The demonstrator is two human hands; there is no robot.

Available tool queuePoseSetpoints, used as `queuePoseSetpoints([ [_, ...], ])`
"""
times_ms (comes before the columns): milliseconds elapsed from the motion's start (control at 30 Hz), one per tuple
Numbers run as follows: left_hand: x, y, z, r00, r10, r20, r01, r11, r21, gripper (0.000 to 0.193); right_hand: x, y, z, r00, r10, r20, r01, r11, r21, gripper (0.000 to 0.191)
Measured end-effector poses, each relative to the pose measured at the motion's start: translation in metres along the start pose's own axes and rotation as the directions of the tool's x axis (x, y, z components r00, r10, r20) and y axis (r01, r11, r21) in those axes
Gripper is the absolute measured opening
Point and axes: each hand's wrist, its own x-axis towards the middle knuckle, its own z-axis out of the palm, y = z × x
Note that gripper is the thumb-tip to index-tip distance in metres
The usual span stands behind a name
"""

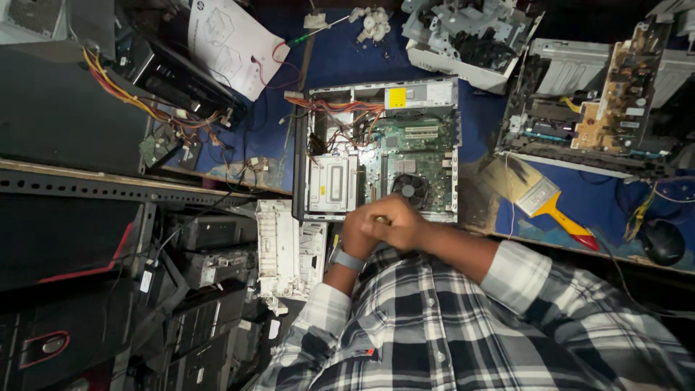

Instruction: The person uses a yellow screwdriver to unscrew and remove a fan from a computer case, then continues to unscrew and remove a metal bracket from the motherboard area.

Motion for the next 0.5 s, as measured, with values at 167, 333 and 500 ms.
queuePoseSetpoints([
  [167, -0.007, 0.007, 0.003, 0.999, 0.003, 0.033, -0.001, 0.998, -0.057, 0.025, 0.023, 0.033, -0.032, 0.714, 0.305, 0.63, -0.465, 0.88, 0.101, 0.052],
  [333, 0.004, 0.002, 0.004, 0.999, 0.046, -0.019, -0.047, 0.999, -0.014, 0.019, 0.021, 0.009, -0.015, 0.984, 0.128, 0.124, -0.141, 0.984, 0.104, 0.044],
  [500, 0.001, -0.001, 0.0, 0.998, -0.06, 0.026, 0.062, 0.994, -0.092, 0.019, -0.008, -0.029, 0.017, 0.922, -0.218, -0.32, 0.114, 0.943, -0.313, 0.041],
])
